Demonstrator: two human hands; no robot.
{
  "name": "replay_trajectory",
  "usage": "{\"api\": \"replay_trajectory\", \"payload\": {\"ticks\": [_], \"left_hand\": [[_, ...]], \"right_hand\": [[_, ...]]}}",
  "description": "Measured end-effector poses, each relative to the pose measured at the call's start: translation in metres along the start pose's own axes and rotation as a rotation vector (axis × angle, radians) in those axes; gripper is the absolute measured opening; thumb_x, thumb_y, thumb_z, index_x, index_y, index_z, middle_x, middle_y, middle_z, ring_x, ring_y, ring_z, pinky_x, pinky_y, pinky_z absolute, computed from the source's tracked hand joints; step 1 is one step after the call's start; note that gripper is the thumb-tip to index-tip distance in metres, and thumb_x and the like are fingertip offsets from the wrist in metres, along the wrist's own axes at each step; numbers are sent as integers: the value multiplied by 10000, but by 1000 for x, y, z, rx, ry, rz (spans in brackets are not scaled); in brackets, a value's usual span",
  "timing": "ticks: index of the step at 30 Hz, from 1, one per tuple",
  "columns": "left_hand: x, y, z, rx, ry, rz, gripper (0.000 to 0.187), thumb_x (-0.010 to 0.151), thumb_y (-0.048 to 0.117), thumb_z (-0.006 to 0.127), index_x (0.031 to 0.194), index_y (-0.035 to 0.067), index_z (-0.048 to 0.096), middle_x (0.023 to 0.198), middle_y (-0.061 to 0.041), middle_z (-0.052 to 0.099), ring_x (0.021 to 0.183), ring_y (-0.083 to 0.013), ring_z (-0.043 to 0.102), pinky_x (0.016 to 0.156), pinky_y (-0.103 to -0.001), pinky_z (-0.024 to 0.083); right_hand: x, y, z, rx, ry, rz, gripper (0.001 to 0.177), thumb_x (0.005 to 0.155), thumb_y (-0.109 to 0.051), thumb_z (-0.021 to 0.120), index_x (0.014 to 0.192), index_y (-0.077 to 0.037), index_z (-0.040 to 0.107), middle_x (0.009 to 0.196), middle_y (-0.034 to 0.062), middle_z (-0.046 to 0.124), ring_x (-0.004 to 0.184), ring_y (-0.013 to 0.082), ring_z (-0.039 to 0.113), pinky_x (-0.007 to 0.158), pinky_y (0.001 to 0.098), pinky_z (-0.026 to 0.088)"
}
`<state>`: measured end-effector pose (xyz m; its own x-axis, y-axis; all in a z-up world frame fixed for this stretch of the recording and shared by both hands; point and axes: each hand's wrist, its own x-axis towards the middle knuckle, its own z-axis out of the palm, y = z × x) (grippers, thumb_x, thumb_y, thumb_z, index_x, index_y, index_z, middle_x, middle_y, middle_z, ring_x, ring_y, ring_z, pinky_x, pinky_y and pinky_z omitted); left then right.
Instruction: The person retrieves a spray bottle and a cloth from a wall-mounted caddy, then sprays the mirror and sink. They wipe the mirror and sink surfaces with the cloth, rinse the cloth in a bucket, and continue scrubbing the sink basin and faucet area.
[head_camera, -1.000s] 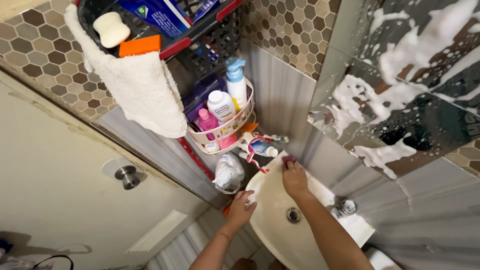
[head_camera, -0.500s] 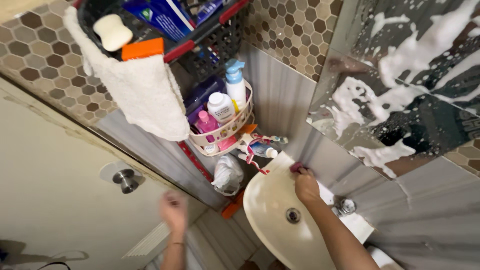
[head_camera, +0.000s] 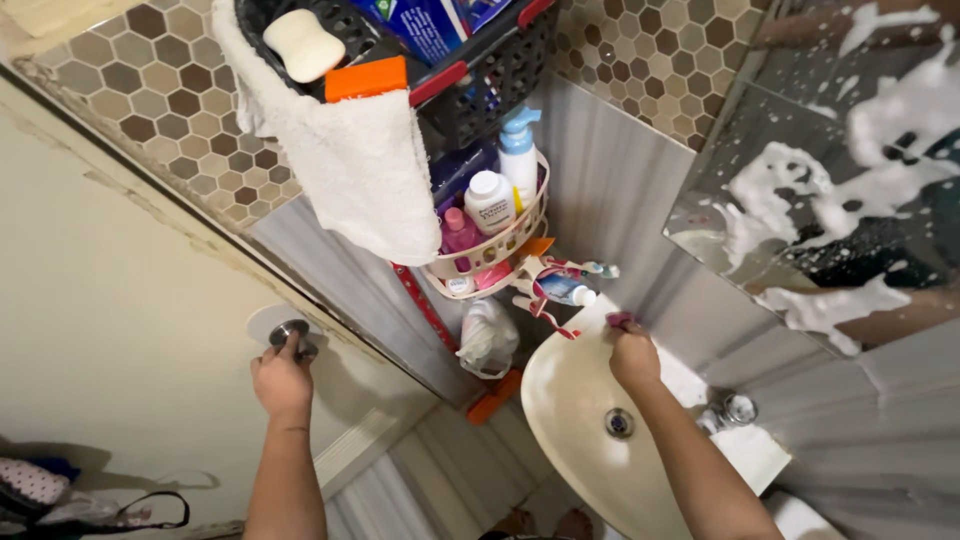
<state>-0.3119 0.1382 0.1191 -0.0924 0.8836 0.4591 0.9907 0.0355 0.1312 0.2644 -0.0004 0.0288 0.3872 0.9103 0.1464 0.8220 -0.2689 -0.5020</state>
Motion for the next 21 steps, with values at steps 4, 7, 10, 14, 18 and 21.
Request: {"api": "replay_trajectory", "payload": {"ticks": [4,7,10,14,18,21], "left_hand": [[8,-3,2,25,-14,46,428,784,289,842,1206,230,791,1062,-101,740,955,-329,628,870,-418,541],[9,-9,4,41,-2,87,427,766,288,849,1184,216,799,1037,-116,738,945,-328,640,875,-422,542],[14,-14,6,22,-31,91,451,739,292,860,1177,205,801,1015,-122,736,954,-334,646,893,-431,543],[17,-8,-5,-17,-64,106,427,760,280,858,1176,205,803,1042,-133,737,948,-350,648,879,-441,545],[4,22,-38,29,185,215,547,629,269,787,1154,113,792,1096,-198,733,890,-378,647,779,-422,536],[-20,67,-39,-679,0,-377,344,1087,300,620,1200,-23,660,1079,-217,689,952,-363,642,852,-468,485]], "right_hand": [[0,0,3,-22,22,-2,413,825,11,577,1175,-137,740,1275,145,672,1172,358,620,996,423,515],[-3,-2,3,6,36,20,395,842,7,571,1174,-126,737,1285,141,669,1160,363,619,995,421,513],[-6,-2,0,38,43,47,386,857,7,568,1188,-110,729,1288,160,655,1171,376,604,990,432,502],[-10,-7,-3,33,83,96,385,917,-23,555,1275,-92,678,1301,204,621,1187,401,579,1002,449,485],[-10,-8,2,-1,121,137,499,879,19,540,1357,-90,635,1351,235,583,1221,425,553,1027,449,471],[-6,-8,11,1,151,156,427,904,-34,565,1318,-102,645,1367,211,593,1221,413,566,1016,448,478]]}}
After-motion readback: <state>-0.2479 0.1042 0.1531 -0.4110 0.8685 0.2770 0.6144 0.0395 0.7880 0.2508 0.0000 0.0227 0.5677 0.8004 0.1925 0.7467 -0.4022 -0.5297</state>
